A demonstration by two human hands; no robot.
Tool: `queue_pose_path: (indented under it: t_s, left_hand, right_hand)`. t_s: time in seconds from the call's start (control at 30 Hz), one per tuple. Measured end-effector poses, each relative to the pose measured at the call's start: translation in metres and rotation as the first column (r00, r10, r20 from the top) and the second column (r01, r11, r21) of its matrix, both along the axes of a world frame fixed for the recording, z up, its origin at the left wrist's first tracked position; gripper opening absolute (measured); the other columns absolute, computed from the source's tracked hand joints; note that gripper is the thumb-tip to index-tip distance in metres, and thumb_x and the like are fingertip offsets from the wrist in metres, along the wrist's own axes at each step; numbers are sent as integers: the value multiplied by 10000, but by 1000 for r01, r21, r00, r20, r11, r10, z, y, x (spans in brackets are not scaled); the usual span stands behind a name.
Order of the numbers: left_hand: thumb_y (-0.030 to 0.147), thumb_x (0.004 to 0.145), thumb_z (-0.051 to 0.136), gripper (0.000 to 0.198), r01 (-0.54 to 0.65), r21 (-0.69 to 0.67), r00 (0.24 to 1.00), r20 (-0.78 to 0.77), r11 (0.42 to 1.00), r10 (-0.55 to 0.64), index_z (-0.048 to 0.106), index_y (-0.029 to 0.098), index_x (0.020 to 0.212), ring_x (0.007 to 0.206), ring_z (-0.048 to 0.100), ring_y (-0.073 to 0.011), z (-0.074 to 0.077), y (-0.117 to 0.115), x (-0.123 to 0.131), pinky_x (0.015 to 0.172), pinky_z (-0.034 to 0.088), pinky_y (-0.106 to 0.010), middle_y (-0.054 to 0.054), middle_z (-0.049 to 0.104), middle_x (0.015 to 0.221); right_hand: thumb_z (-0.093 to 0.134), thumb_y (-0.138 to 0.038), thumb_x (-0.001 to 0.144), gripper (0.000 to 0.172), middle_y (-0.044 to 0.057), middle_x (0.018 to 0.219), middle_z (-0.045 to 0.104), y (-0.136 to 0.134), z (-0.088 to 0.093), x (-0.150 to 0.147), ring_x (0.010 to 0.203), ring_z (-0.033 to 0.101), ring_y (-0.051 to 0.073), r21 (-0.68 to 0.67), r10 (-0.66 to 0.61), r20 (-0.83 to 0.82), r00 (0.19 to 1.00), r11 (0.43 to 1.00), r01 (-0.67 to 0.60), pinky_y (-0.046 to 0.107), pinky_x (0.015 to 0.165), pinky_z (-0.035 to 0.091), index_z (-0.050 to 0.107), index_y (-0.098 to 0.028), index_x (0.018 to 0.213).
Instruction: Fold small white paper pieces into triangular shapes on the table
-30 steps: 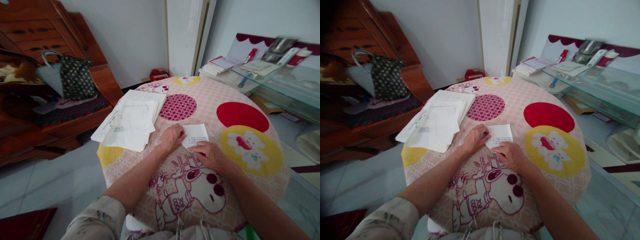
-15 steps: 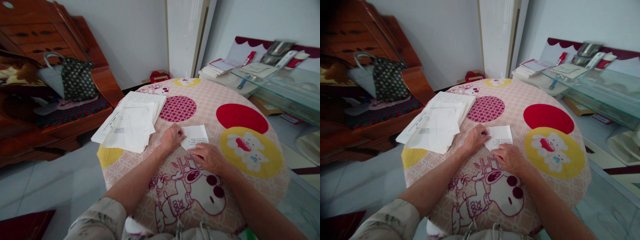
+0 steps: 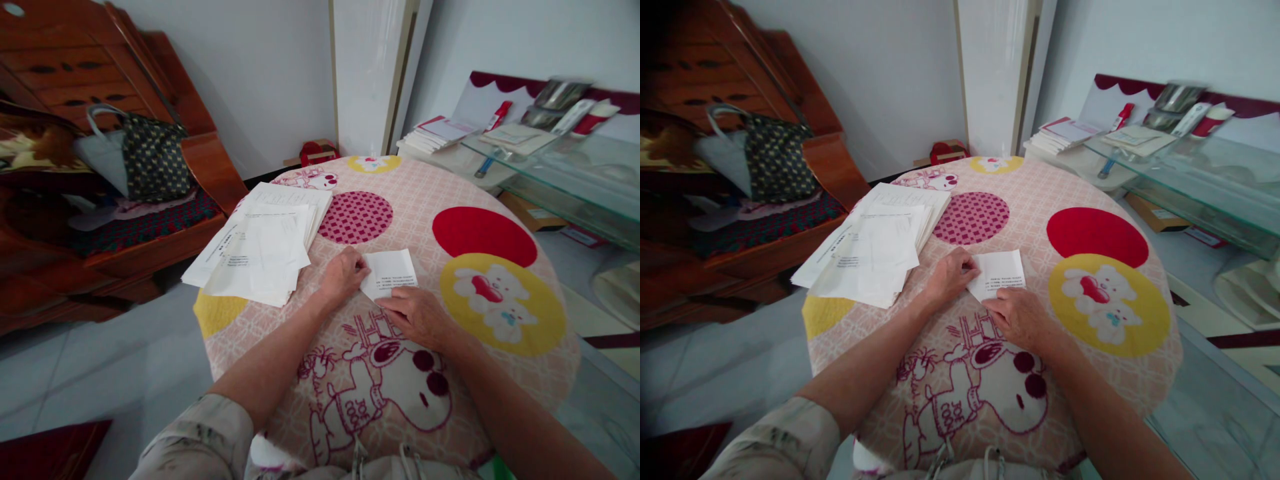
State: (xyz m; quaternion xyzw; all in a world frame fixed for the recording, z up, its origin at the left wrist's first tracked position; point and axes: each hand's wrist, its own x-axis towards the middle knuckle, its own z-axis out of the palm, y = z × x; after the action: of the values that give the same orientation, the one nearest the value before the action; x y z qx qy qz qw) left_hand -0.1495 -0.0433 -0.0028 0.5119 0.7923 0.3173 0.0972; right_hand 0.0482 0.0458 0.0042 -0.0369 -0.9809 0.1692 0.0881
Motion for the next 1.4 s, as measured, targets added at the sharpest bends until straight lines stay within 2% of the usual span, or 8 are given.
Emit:
queue_pose_path:
  t_s: [0.27,0.57,0.83,1.0,1.07,1.17,1.4]
  left_hand:
    - [147,850,669,71,-17,-3,1000,-7,1000,17,646,165,785,847,623,-159,2,0,3,820,510,-287,-35,660,877]
    - [164,854,661,63,-37,-17,999,-35,999,37,661,161,791,820,619,-162,-3,3,3,797,513,-291,-34,649,860]
    - [157,847,654,64,-34,3,999,-36,999,34,655,159,783,818,617,-161,-2,2,4,800,515,-292,-37,645,865]
    - [152,848,657,73,-34,3,999,-34,999,34,652,156,775,816,614,-161,-3,3,4,797,506,-291,-34,648,847]
    - [148,847,658,78,-38,-2,999,-32,999,38,651,155,770,817,615,-163,-3,3,4,794,504,-290,-35,649,846]
    - [148,849,656,87,-39,-6,999,-28,999,39,648,159,763,825,620,-165,-1,3,4,796,505,-287,-33,649,846]
    - [160,844,675,95,-48,-11,998,-37,999,48,634,172,759,830,622,-168,0,2,5,794,507,-287,-31,652,854]
  right_hand:
    - [520,-163,973,235,62,783,619,-3,1,0,742,561,179,65,-7,29,1000,998,5,300,681,372,753,-163,1003]
    - [529,-71,910,269,51,803,648,2,1,1,746,570,167,-9,-22,36,999,1000,22,280,675,382,760,-187,981]
    - [570,-114,917,186,105,814,635,-13,11,-3,787,562,215,241,-41,124,991,970,10,333,729,416,747,-151,959]
    - [563,-99,915,176,154,894,658,-20,13,-3,894,570,275,323,-49,70,996,946,24,401,810,467,733,-137,894]
    - [539,-88,919,195,211,1078,672,-20,10,-3,995,572,309,315,-24,-5,1000,949,25,454,874,486,728,-123,886]
    - [495,-55,914,237,244,1372,579,-19,3,-4,1158,548,336,245,23,-104,994,969,3,519,979,484,724,-114,899]
    - [481,-21,884,271,191,1204,694,-12,-5,-5,1149,613,287,83,100,-122,987,992,-90,474,1011,524,717,-118,972]
